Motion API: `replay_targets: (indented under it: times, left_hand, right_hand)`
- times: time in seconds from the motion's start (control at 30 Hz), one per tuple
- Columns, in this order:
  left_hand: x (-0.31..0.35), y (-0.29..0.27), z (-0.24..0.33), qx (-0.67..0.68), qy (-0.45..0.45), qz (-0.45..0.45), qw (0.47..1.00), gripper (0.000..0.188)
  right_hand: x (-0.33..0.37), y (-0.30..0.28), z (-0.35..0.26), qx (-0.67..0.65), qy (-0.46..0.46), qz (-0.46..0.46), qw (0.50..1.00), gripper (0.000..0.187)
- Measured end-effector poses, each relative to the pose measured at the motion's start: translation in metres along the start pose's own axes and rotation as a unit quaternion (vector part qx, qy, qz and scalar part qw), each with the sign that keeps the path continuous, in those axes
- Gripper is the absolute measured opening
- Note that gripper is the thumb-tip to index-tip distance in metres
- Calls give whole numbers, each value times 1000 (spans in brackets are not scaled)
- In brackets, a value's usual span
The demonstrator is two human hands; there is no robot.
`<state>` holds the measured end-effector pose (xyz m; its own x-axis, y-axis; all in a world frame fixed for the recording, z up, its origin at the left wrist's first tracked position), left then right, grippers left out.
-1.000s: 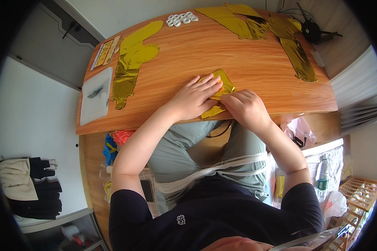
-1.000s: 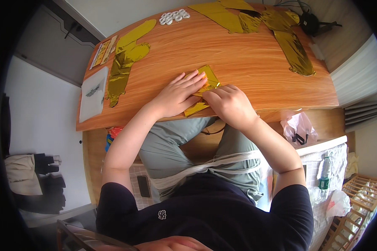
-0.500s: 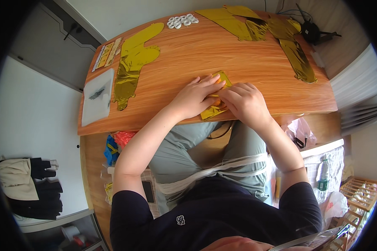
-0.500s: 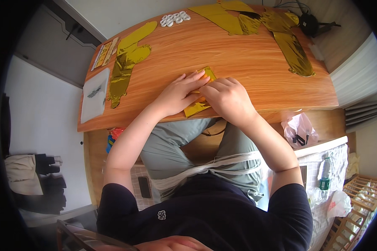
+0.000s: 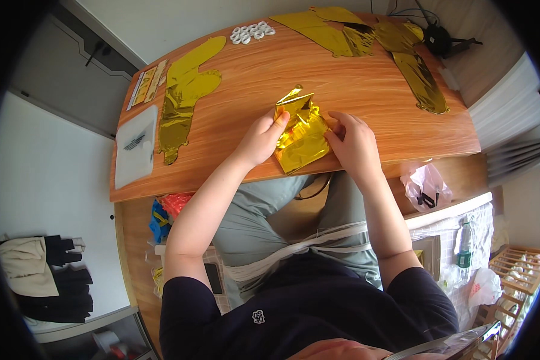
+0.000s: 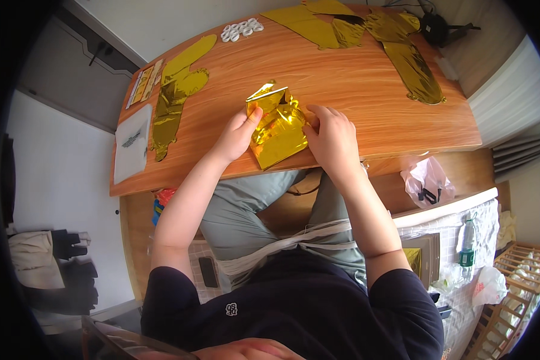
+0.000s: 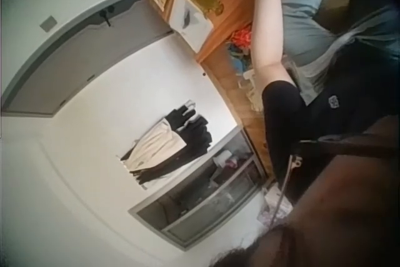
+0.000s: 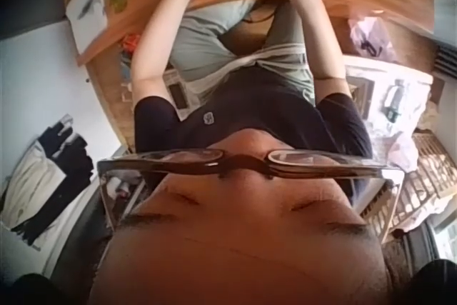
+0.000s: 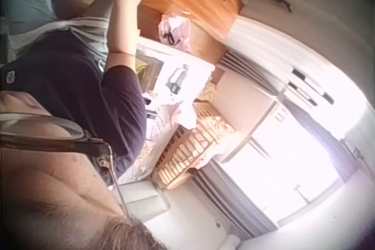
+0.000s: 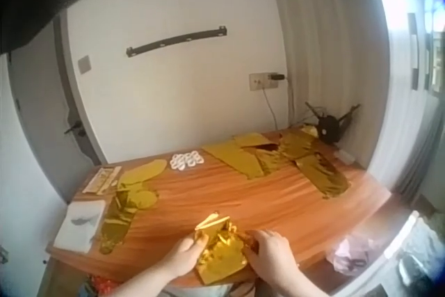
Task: Folding gold foil sheets and placing them onto cardboard backings into plastic sleeves.
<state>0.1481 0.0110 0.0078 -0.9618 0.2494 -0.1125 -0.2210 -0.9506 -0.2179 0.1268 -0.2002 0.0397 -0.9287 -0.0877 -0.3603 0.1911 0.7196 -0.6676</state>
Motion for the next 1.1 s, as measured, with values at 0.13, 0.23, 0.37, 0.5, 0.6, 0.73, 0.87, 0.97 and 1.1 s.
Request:
replay_targets:
  times: [0.13,0.23,0.37,0.5,0.6,0.73,0.87,0.97,1.1]
  left_hand:
    - [0,-4,-1,38,-5,4,999,47]
    - [1,-3,2,28,5,17,999,47]
    - [0,-7,-4,32,4,11,999,47]
    - [3,-1,3,-9,-10,-29,999,46]
    - [4,5,18,-129,65,-43,989,45]
    - [7,13,23,-339,132,-72,929,47]
    - [7,16,20,-366,110,-79,921,48]
    - [7,13,20,-362,120,-56,923,47]
    - [8,14,22,-379,147,-87,909,47]
  right_hand:
    - [-1,4,0,1,36,-15,999,33]
    - [1,9,1,19,-1,14,1000,26]
    - [4,11,-9,49,-51,38,997,29]
    - [7,15,-15,107,-56,16,993,27]
    - [8,17,-16,126,-68,19,990,25]
    - [9,15,-17,121,-83,22,989,24]
    - [13,1,-12,37,-91,18,995,25]
    - [20,-11,-8,-42,-40,9,998,30]
    - [25,-11,2,-33,-21,-3,999,34]
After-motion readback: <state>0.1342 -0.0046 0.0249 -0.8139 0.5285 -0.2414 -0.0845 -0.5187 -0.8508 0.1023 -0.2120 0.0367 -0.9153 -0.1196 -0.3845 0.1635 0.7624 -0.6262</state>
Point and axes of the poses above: each hand's wrist, its own x-axis away from the middle knuckle, its own y-axis out of the palm, z = x × y, the point moved 6 cm from there along -x, towards the middle knuckle, and after that the axes turned 3 degrees about z, right-handed, at the moved point
